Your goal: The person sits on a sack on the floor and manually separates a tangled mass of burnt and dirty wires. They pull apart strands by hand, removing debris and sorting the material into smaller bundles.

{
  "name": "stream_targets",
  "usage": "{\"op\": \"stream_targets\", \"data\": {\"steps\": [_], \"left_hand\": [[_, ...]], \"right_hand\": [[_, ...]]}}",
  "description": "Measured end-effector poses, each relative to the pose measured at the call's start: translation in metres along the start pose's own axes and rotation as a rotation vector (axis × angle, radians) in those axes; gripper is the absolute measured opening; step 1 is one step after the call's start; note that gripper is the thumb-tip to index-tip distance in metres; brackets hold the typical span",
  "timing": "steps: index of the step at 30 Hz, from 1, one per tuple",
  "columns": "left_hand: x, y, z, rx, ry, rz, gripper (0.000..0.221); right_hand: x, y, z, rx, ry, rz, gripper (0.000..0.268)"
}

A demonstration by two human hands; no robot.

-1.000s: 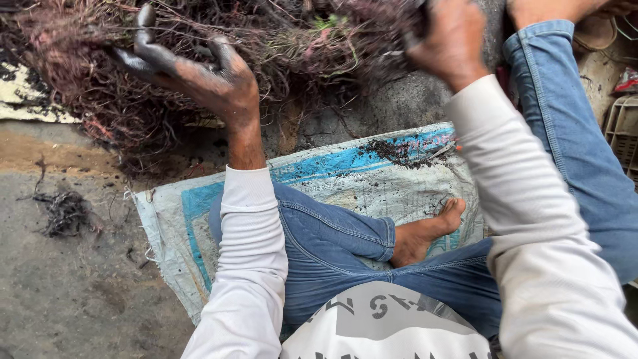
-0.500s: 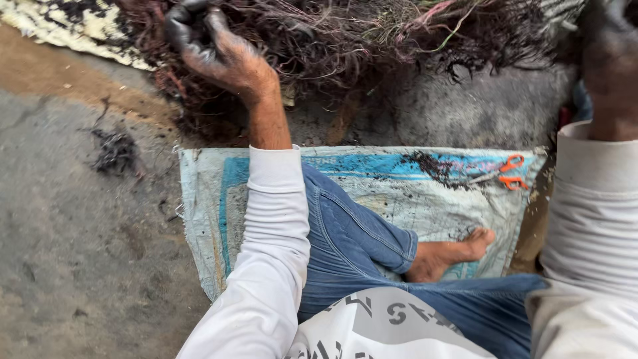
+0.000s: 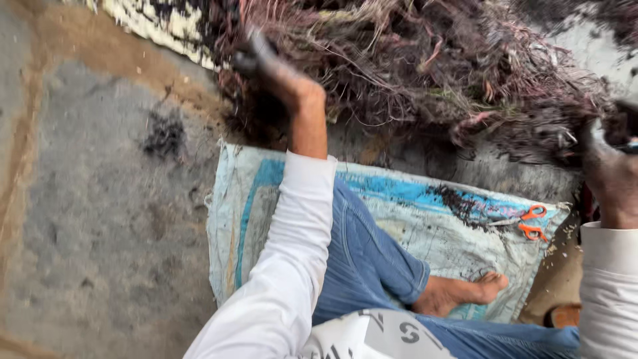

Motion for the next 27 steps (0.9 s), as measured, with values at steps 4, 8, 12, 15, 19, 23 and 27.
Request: {"op": "stream_targets", "data": {"steps": [4,8,12,15,19,23,27], "left_hand": [[0.023,-0.023,-0.021,0.068,0.063,0.118,0.076],[0.039,-0.043,-0.052,0.295,0.076,0.333,0.062],[0.05,-0.051,-0.116,0.451,0.308,0.298,0.032],[0.059,-0.047,-0.166,0.515,0.602,0.312,0.02],[0.07,-0.051,-0.213,0.625,1.07,0.177,0.037],[0.071,-0.067,-0.212,0.628,1.066,-0.007,0.046],[0.068,-0.062,-0.187,0.259,0.89,-0.018,0.017]], "right_hand": [[0.011,0.04,-0.002,-0.271,0.14,-0.542,0.043],[0.022,0.1,-0.006,-0.525,0.068,-0.622,0.054],[0.025,0.147,0.006,-0.378,0.133,-0.23,0.052],[0.038,0.17,0.019,-0.242,0.262,0.318,0.069],[0.076,0.186,0.045,-0.209,0.402,0.457,0.077],[0.095,0.167,0.063,0.021,0.26,0.886,0.036],[0.076,0.12,0.07,0.138,0.044,1.182,0.019]]}}
Point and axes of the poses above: each hand's wrist, its own z-axis towards the middle knuckle, its own x-axis out of the palm, y = z × x, the point moved 3 cm from there along z, towards the middle knuckle, and after that the axes turned 2 degrees about z, right-handed, at the moved point
